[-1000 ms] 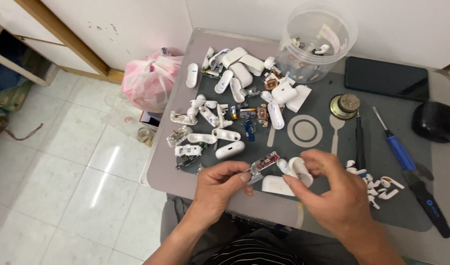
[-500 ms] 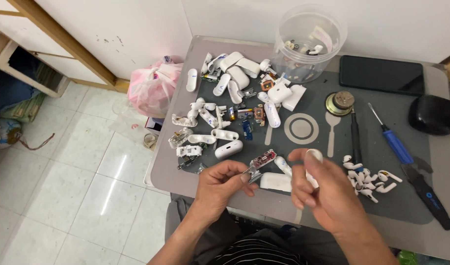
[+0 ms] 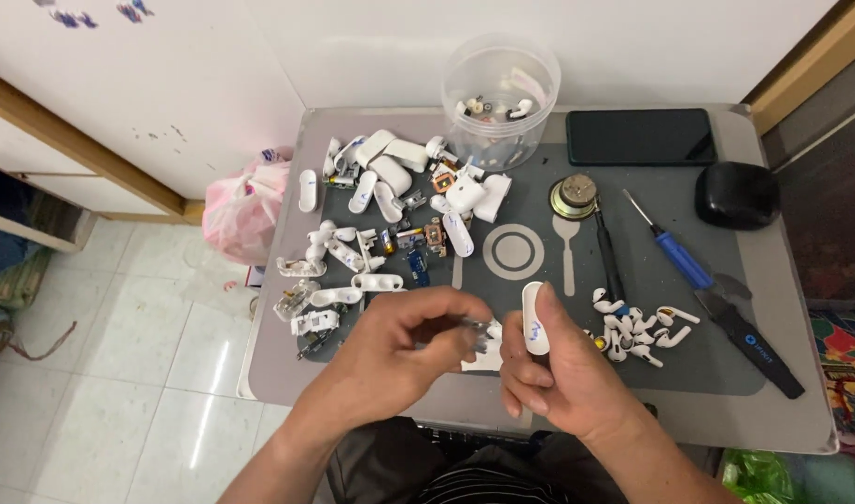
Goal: Sorting and inspecting various small components of wireless earbuds on a repair bench.
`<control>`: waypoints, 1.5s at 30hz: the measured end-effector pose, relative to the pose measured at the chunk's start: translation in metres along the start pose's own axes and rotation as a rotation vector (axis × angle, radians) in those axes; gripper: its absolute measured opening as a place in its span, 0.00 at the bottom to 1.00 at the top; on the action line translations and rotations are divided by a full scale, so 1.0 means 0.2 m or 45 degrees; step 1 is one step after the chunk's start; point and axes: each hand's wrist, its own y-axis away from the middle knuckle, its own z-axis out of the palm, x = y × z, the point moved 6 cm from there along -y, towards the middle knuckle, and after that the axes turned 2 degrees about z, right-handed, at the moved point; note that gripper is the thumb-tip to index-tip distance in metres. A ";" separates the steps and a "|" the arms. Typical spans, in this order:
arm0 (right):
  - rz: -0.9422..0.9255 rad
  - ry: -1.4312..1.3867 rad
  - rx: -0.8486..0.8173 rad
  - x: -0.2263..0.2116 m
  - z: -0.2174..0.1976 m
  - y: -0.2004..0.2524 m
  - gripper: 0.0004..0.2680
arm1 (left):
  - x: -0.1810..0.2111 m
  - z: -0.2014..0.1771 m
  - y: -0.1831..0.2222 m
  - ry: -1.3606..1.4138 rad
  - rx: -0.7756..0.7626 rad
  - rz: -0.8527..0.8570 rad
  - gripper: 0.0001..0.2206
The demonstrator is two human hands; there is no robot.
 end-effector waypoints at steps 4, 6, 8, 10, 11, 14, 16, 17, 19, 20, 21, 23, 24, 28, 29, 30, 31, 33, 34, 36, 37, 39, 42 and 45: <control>-0.009 0.037 0.107 -0.03 0.00 0.02 0.27 | 0.16 0.06 -0.08 -0.262 -0.213 0.245 0.08; 0.089 0.023 0.152 -0.01 -0.01 0.03 0.30 | 0.17 0.09 -0.12 -0.173 -0.294 0.215 0.04; 0.074 0.015 0.104 -0.02 -0.01 0.04 0.30 | 0.16 0.09 -0.17 -0.225 -0.282 0.227 0.03; 0.058 0.012 0.053 -0.03 0.01 0.06 0.30 | 0.16 0.09 -0.21 -0.276 -0.266 0.243 0.02; 0.089 -0.036 0.013 -0.03 0.03 0.06 0.31 | 0.18 0.09 -0.22 -0.242 -0.262 0.275 0.02; 0.161 -0.043 -0.015 -0.04 0.07 0.07 0.32 | 0.19 0.08 -0.26 -0.187 -0.175 0.310 0.02; 0.206 0.000 -0.004 -0.03 0.08 0.08 0.32 | 0.14 0.09 -0.29 -0.166 -0.086 0.312 0.05; 0.243 0.008 -0.051 -0.02 0.09 0.08 0.31 | 0.11 0.11 -0.31 0.079 -0.084 0.408 0.05; 0.280 0.021 -0.102 -0.01 0.11 0.07 0.31 | 0.05 0.18 -0.33 0.324 -0.078 0.507 0.06; 0.276 0.025 -0.043 -0.01 0.11 0.07 0.31 | 0.01 0.20 -0.33 0.219 0.081 0.456 0.07; 0.273 0.029 0.016 -0.01 0.10 0.06 0.31 | -0.03 0.21 -0.33 0.115 0.239 0.402 0.08; 0.205 0.034 0.123 -0.02 0.07 0.04 0.31 | -0.04 0.22 -0.32 0.170 0.315 0.403 0.05; 0.139 0.035 0.232 -0.04 0.05 0.04 0.30 | -0.05 0.23 -0.31 0.226 0.386 0.399 0.02; 0.008 0.099 0.385 -0.10 0.01 0.03 0.17 | -0.07 0.21 -0.26 0.301 0.573 0.360 0.02; -0.043 0.121 0.404 -0.09 -0.01 0.02 0.15 | -0.06 0.20 -0.24 0.200 0.612 0.443 0.02; -0.090 0.141 0.422 -0.09 -0.03 0.01 0.12 | -0.06 0.19 -0.21 0.097 0.652 0.521 0.03; -0.086 0.144 0.416 -0.08 -0.03 0.00 0.12 | -0.07 0.19 -0.20 0.095 0.659 0.520 0.03; -0.325 0.051 0.343 -0.11 0.00 -0.01 0.12 | -0.03 0.18 -0.15 -0.178 0.778 0.699 0.03; -0.326 0.050 0.337 -0.10 0.00 -0.02 0.12 | -0.03 0.18 -0.14 -0.183 0.781 0.702 0.03; -0.510 -0.101 0.236 -0.11 0.01 -0.01 0.10 | -0.01 0.16 -0.11 -0.201 0.842 0.797 0.04; -0.512 -0.104 0.233 -0.10 0.01 -0.01 0.10 | 0.00 0.16 -0.10 -0.205 0.842 0.799 0.04; -0.534 -0.095 0.167 -0.09 0.02 -0.01 0.11 | 0.01 0.15 -0.09 -0.127 0.850 0.771 0.03; -0.564 -0.129 0.143 -0.12 0.03 0.00 0.10 | 0.08 0.15 -0.05 -0.141 0.780 0.840 0.04; -0.634 -0.073 0.017 -0.13 0.05 0.01 0.12 | 0.02 0.13 -0.05 0.003 0.736 0.784 0.02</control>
